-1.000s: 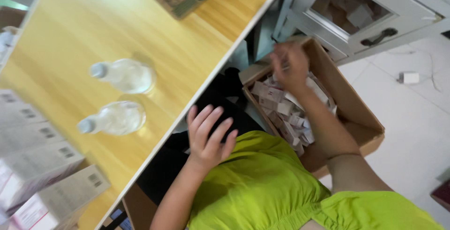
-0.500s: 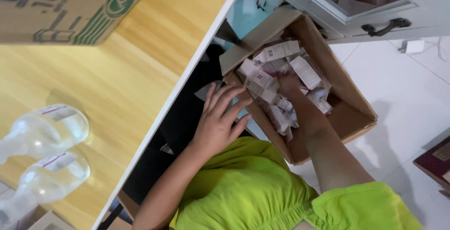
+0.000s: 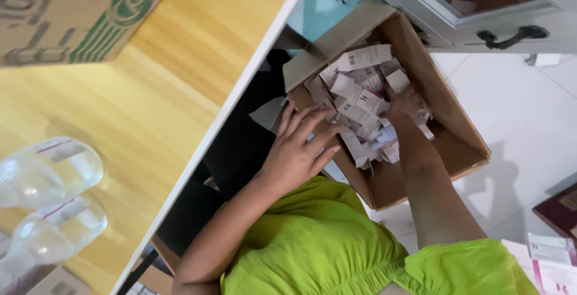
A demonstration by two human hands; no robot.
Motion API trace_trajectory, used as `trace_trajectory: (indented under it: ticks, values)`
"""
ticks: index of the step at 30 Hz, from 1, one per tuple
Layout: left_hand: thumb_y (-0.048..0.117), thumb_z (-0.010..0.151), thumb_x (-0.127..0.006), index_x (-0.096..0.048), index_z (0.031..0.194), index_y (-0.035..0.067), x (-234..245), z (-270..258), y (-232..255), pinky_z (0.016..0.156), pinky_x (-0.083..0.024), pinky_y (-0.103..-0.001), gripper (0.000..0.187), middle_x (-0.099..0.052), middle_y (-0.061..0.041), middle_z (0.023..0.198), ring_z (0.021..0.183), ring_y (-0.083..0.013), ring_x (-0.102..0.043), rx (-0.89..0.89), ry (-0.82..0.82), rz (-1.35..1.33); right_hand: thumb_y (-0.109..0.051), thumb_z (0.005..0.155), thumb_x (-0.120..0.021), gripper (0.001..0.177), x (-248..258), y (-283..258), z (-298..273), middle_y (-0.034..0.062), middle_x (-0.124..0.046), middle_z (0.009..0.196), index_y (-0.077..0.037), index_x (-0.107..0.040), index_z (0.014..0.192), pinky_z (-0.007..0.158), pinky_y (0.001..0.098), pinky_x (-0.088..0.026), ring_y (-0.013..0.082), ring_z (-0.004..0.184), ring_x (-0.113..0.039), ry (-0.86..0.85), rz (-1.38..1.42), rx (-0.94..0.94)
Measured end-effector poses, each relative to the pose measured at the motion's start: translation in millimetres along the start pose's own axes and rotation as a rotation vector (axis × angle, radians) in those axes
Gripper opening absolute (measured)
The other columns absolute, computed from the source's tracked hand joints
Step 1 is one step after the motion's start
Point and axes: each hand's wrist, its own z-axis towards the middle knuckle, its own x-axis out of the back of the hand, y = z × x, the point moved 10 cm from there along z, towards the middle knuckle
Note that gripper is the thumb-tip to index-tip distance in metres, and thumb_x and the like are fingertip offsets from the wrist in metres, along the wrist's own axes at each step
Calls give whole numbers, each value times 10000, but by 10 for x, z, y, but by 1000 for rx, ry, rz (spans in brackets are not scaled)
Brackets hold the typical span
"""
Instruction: The person repeatedly picks small plastic bottles and inserts them into white and pink cardboard boxes labeled with a red R logo. They fold the box flaps closed and place the finished packages on a table. The process is repeated for multiple units.
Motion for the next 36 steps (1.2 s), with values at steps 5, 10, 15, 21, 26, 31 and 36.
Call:
trace_trajectory:
  ticks: [5, 10, 15, 21, 26, 31, 36]
  values:
    - [319, 966, -713, -669, 1279, 134, 104, -107, -66, 1237, -262, -626, 366, -538, -98, 1416, 1380, -314, -486, 27, 7, 12, -385, 842, -736, 826, 162, -351, 57, 254, -235, 1628, -314, -360, 1574, 1105, 646, -319, 505, 1420, -276, 135, 8, 208]
    - [331, 939, -724, -674, 1250, 146, 179, -284, -51, 1244, -264, -628, 366, -536, -96, 1414, 1370, -304, -495, 68, 57, 19, -405, 907, -651, 792, 160, -318, -30, 252, -247, 1603, -173, -328, 1591, 1105, 656, -322, 500, 1410, -298, 192, 25, 83]
    - [325, 921, -715, -675, 1245, 137, 328, -572, -130, 1231, -249, -630, 376, -543, -99, 1416, 1378, -295, -482, 89, 85, 42, -425, 971, -566, 795, 124, -319, -347, 250, -258, 1579, -32, -297, 1608, 1106, 665, -325, 494, 1401, -319, 304, 131, -105]
    - [340, 939, -712, -668, 1250, 132, 343, -726, -259, 1230, -257, -622, 377, -550, -99, 1377, 1383, -300, -464, 103, 155, 26, -384, 821, -814, 614, 344, -599, -556, 165, -582, 1415, -24, -672, 1297, 990, 457, -540, 358, 1256, -607, 159, -279, 302]
    - [350, 930, -713, -643, 1280, 139, 223, -697, -249, 1211, -277, -607, 416, -549, -95, 1369, 1393, -308, -457, 112, 131, -75, -405, 810, -816, 460, 1508, -93, -1267, 195, -780, 1030, -104, -790, 1158, 894, 466, -567, 382, 943, -745, 225, -112, 516]
    - [435, 918, -746, -534, 1424, 150, 246, -655, 121, 1205, -274, -570, 618, -511, -135, 1451, 1384, -357, -448, 61, 56, -229, -251, 849, -815, 307, 2743, 374, -2878, 188, -729, 902, 0, -791, 1024, 697, 404, -568, 350, 768, -712, 235, 82, 631]
    - [545, 644, -877, -393, 1541, 63, 941, -1051, 819, 1080, -459, -489, 1127, -503, -192, 1461, 1328, -374, -528, -32, 222, -205, -210, 781, -787, 235, 3423, -331, -4706, 66, -770, 848, -16, -750, 908, 639, 259, -560, 117, 714, -747, 469, 268, 1229]
